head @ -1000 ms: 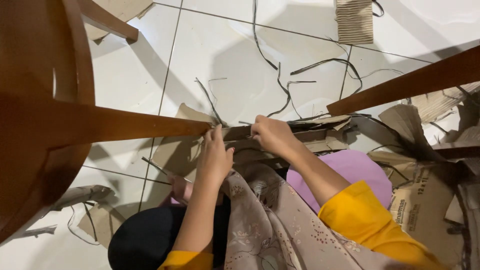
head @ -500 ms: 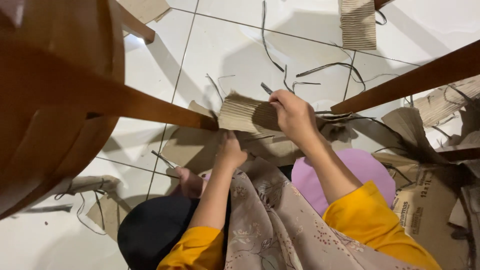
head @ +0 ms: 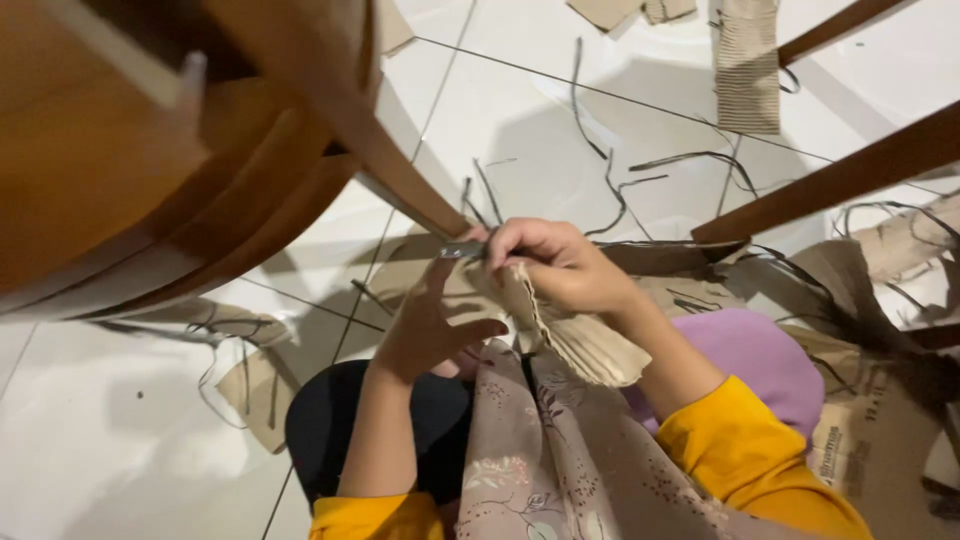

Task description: Wrapping a wooden chair leg with cardboard and securing it with plastic ties

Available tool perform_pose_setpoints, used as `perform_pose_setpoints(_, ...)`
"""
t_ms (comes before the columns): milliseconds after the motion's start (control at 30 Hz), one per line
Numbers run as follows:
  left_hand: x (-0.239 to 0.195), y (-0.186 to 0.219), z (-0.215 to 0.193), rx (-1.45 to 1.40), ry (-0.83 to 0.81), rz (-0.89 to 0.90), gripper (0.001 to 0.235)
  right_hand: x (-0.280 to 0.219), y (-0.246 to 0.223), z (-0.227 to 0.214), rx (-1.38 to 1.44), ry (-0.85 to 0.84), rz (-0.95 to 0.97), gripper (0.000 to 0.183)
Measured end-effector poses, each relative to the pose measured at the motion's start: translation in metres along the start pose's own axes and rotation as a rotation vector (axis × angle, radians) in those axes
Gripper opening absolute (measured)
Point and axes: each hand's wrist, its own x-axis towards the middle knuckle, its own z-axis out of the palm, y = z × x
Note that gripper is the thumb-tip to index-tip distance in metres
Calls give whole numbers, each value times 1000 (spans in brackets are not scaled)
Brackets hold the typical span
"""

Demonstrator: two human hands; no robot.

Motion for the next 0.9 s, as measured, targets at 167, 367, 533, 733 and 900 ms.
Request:
perform_pose_setpoints(167, -5, -66, -37, 292, 170, 341, 65, 23, 12, 45, -29, 92, 75, 13)
perform_pose_setpoints(367, 2, -61, -72, 321, 287, 323, 41, 5, 81, -1, -391, 521, 324, 13)
perform_pose_setpoints(533, 32, -78, -71, 395, 391, 411, 30, 5, 118, -30, -805, 465, 399, 17)
perform_pose_setpoints(733, 50, -114, -77, 333, 506, 257, 26, 12, 144, -19, -889, 359, 514, 26)
perform_pose_setpoints(900, 56, -117, -71, 341, 600, 83, 33, 18, 169, -22, -802, 265, 368, 57)
